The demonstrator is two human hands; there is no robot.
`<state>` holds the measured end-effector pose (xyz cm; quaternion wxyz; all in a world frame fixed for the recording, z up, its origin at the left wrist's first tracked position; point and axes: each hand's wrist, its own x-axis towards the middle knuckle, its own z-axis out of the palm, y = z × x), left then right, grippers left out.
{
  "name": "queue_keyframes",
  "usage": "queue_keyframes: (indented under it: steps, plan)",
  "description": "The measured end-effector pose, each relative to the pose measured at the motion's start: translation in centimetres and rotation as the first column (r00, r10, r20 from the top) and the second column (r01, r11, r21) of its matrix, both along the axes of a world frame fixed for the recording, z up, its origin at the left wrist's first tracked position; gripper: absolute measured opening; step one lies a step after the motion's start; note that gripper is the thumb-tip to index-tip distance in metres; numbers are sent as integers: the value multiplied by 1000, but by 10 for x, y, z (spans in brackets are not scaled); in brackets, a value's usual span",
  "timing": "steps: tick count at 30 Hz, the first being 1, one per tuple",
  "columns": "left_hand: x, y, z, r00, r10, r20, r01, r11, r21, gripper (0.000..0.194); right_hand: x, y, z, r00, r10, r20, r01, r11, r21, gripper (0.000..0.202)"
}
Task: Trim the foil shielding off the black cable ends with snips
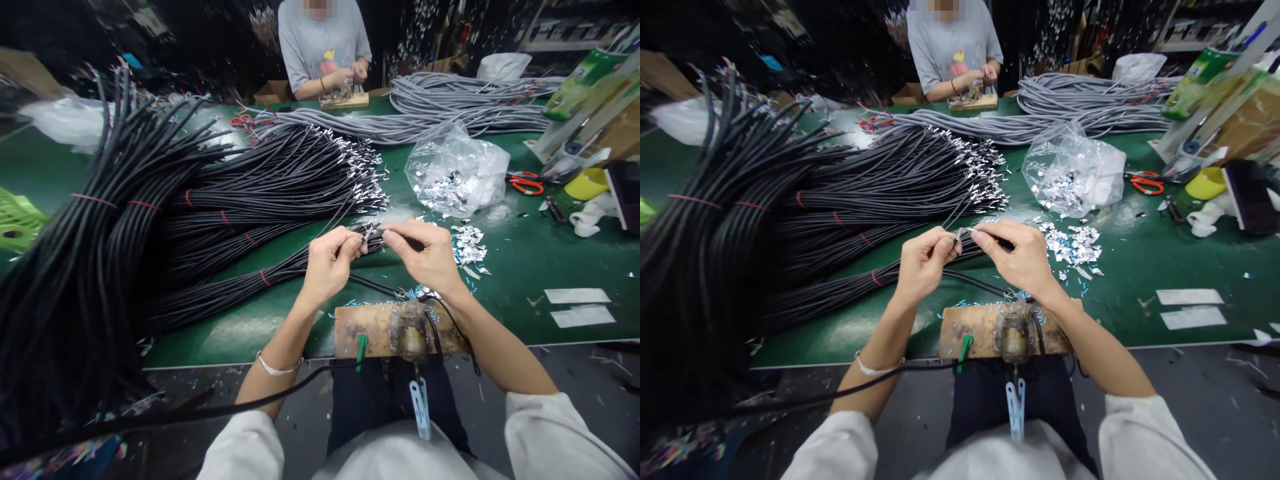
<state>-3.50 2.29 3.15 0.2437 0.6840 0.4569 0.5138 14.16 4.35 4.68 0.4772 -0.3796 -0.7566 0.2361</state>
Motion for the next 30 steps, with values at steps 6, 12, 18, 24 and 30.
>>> queue_keyframes:
  steps: [6, 12, 18, 24, 30]
  plan:
    - [-4, -1, 4, 975, -217, 44, 221, 958, -181, 41, 0, 4, -2, 975, 200, -93, -191, 977, 97, 12]
    - [1, -1, 2, 981, -193, -5, 189, 966, -179, 42, -7, 1, -11, 994, 105, 9, -105, 976, 191, 16]
    - [8, 2, -5, 990, -139, 10, 139, 975, -174, 35, -11, 1, -16, 997, 64, -30, -64, 998, 19, 4]
    - [19, 4, -12, 909, -108, 403, 244, 920, -305, 35, -17, 7, -22, 974, -15, -227, -56, 951, -305, 8]
    - [22, 2, -19, 988, 104, 117, -100, 994, -38, 20, -17, -7, -18, 995, -66, -69, 67, 998, 15, 3]
